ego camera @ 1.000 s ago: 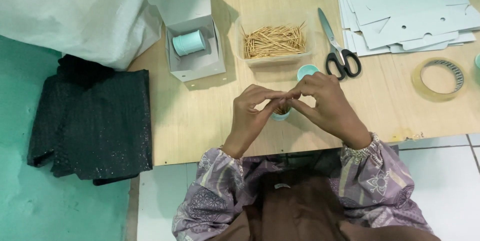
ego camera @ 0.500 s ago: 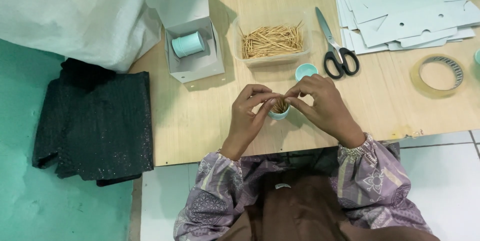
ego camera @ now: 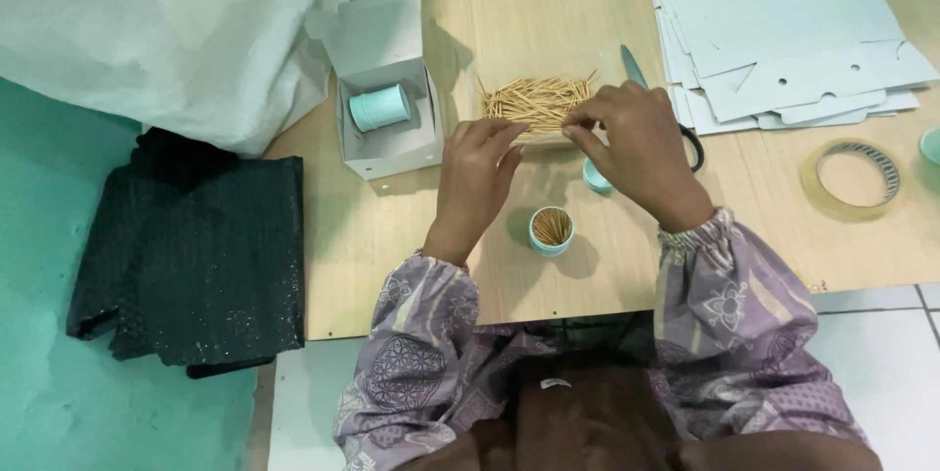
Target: The person repeatedly picks up wooden sticks from a container and inserts them into small light-blue cylindrical holders on a table. The person handles the sticks and holders by hand, placing each stick into a holder and then picking another stick to repeat the process.
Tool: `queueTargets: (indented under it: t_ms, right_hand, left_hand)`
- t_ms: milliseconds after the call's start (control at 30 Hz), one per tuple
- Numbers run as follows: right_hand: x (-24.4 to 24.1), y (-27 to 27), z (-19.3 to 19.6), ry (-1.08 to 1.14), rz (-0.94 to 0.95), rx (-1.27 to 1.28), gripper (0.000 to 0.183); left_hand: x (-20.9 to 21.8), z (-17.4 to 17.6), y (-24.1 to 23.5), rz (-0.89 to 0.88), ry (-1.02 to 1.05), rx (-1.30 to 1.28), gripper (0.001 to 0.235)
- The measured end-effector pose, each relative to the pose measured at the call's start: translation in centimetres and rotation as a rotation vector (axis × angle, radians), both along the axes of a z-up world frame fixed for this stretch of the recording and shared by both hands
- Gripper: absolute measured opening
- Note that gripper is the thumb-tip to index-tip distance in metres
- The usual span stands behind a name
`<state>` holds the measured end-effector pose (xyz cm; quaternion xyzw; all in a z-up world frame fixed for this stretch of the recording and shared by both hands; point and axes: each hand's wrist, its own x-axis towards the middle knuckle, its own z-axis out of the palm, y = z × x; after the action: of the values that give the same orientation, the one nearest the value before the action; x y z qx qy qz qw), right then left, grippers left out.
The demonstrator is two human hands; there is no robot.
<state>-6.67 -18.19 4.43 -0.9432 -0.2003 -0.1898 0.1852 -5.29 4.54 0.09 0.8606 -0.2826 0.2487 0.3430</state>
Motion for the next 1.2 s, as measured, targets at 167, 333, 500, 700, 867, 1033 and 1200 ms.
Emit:
queueTargets:
  t_ms: [167, 333, 500, 700, 867, 1033, 1200]
  right_hand:
    - [5.9, 1.9, -1.6, 0.042, -0.093, -0.233, 0.006]
    - [8.9, 3.5, -4.6, 0.055, -0.079, -0.384, 0.009]
    - [10.1, 4.3, -6.8, -0.034, -0.143, -0.477, 0.015]
    - [9.7, 3.7, -5.9, 0.075, -0.117, -0.44, 0.012]
    - [6.8, 3.2, -1.6, 0.144, -0.104, -0.201, 0.011]
    - [5.1, 3.0, -0.9, 0.157, -0.116, 0.147, 0.01]
    - [5.9, 2.7, -3.2, 0.064, 0.007, 0.416, 0.003]
  left_hand:
    - [1.1, -1.2, -0.3, 0.03, 0.094, 0.12, 0.014]
    - [5.2, -1.6, -1.0, 0.122, 0.058, 0.186, 0.009]
    - [9.5, -3.6, -1.8, 0.184, -0.032, 0.402, 0.012]
    - [9.2, -2.0, -1.8, 0.172, 0.019, 0.355, 0.026]
    - [8.0, -0.9, -1.5, 0.083, 0.162, -0.138, 0.029]
    - [6.0, 0.5, -3.2, 0.009, 0.269, -0.48, 0.029]
    - [5.6, -0.2, -4.6, -0.072, 0.389, -0.804, 0.028]
